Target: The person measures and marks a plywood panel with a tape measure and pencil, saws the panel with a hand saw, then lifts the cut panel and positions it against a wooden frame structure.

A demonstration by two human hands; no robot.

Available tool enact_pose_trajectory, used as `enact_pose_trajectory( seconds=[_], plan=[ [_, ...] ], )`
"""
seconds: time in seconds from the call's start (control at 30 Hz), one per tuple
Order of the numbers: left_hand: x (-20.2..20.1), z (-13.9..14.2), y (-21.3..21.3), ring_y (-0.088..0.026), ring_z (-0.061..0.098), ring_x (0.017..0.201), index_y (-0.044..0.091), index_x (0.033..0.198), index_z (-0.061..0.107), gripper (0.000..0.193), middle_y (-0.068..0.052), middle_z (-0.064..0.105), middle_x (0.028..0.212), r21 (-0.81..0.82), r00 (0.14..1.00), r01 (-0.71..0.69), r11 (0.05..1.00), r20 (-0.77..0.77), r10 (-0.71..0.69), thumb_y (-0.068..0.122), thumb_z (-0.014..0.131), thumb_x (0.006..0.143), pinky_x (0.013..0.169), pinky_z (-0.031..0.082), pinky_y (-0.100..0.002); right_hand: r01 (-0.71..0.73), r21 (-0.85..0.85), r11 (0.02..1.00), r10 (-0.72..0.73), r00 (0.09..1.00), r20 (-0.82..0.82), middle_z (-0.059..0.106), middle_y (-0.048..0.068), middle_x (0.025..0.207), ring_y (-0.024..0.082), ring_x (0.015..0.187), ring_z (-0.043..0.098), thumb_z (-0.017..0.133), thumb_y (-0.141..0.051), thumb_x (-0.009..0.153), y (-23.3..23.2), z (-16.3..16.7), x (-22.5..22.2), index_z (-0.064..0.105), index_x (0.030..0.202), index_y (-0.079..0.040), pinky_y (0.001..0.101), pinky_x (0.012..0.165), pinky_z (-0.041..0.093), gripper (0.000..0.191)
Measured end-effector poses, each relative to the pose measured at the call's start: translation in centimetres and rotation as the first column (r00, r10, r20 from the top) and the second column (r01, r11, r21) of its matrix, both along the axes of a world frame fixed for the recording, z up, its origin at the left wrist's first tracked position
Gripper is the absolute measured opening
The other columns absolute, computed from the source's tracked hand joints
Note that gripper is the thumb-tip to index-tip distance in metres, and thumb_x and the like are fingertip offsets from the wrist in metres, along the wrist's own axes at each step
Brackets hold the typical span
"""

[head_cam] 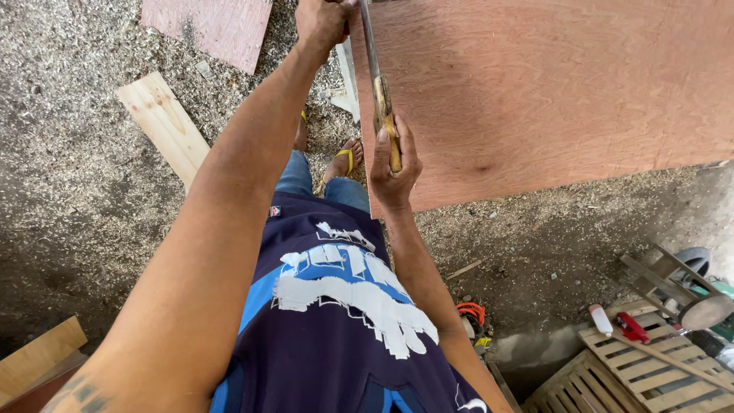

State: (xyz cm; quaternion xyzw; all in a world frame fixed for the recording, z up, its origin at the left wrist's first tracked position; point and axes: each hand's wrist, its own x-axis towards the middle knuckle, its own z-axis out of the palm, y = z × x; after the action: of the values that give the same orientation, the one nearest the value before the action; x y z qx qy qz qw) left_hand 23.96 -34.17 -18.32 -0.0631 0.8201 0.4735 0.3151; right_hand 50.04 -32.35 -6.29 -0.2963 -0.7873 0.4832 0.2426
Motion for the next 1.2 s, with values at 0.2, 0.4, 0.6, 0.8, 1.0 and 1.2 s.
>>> enact_pose_trajectory(
  seconds=[0.2,0.4,0.6,0.8,1.0,1.2],
  plan=[
    [-0.8,-0.7,-0.3,-0.009,0.063,0.051,0.004,0.087,0.073,0.033,-0.003,0.068,0.065,0.163,0.984,-0.067,0.984,0.171,0.039,0.034,0.067,0.099,0.048,0.056,-0.025,-0.014,0.018,1.000,0.014,1.000,0.003,0.076,0.019,0.113,0.018,0.093,0.076,0.057,-0.025,0.110,0.1,-0.6,0.0,0.060,0.136,0.004,0.0292,0.074,0.063,0.039],
    [-1.8,-1.6,-1.7,-0.010,0.071,0.057,0.003,0.094,0.070,0.035,-0.002,0.073,0.071,0.351,0.959,-0.203,0.914,0.260,0.114,0.035,0.064,0.103,0.055,0.063,-0.024,-0.024,0.024,0.999,0.024,1.000,-0.012,0.075,0.020,0.113,0.018,0.091,0.077,0.055,-0.025,0.111,-0.2,-0.8,-0.2,0.059,0.137,0.005,0.0276,0.070,0.065,0.040],
    [-0.8,-1.0,-0.2,-0.008,0.074,0.055,0.005,0.094,0.071,0.030,-0.001,0.075,0.070,0.265,0.991,-0.059,0.962,0.132,0.025,0.035,0.071,0.093,0.054,0.062,-0.025,-0.019,0.016,1.000,0.019,1.000,-0.010,0.076,0.018,0.110,0.016,0.086,0.076,0.056,-0.025,0.110,0.0,-0.6,0.1,0.059,0.137,0.005,0.0261,0.067,0.063,0.039],
    [-0.7,-0.7,0.7,-0.010,0.063,0.050,-0.002,0.089,0.067,0.026,-0.003,0.064,0.063,0.206,0.966,-0.204,0.957,0.204,0.161,0.022,0.069,0.099,0.044,0.052,-0.028,-0.011,0.000,1.000,0.011,1.000,-0.001,0.076,0.014,0.102,0.012,0.080,0.073,0.057,-0.023,0.110,0.2,-0.7,0.6,0.059,0.138,0.004,0.0262,0.064,0.060,0.039],
    [-0.5,-1.2,0.3,-0.009,0.064,0.049,0.002,0.086,0.071,0.023,-0.001,0.067,0.064,0.280,0.977,-0.158,0.947,0.183,0.109,0.022,0.066,0.097,0.045,0.056,-0.028,-0.024,0.020,1.000,0.024,0.999,-0.023,0.076,0.013,0.101,0.011,0.079,0.073,0.058,-0.021,0.110,0.2,-0.5,0.7,0.060,0.137,0.003,0.0260,0.063,0.060,0.036],
    [-0.6,-0.6,0.1,-0.010,0.068,0.055,0.005,0.087,0.069,0.031,-0.001,0.068,0.067,0.205,0.983,-0.096,0.974,0.174,0.060,0.033,0.064,0.098,0.053,0.062,-0.027,-0.050,0.048,0.998,0.052,0.998,-0.041,0.076,0.014,0.106,0.014,0.085,0.075,0.057,-0.021,0.112,0.1,-0.3,0.5,0.059,0.138,0.002,0.0268,0.067,0.061,0.035]
  ],
)
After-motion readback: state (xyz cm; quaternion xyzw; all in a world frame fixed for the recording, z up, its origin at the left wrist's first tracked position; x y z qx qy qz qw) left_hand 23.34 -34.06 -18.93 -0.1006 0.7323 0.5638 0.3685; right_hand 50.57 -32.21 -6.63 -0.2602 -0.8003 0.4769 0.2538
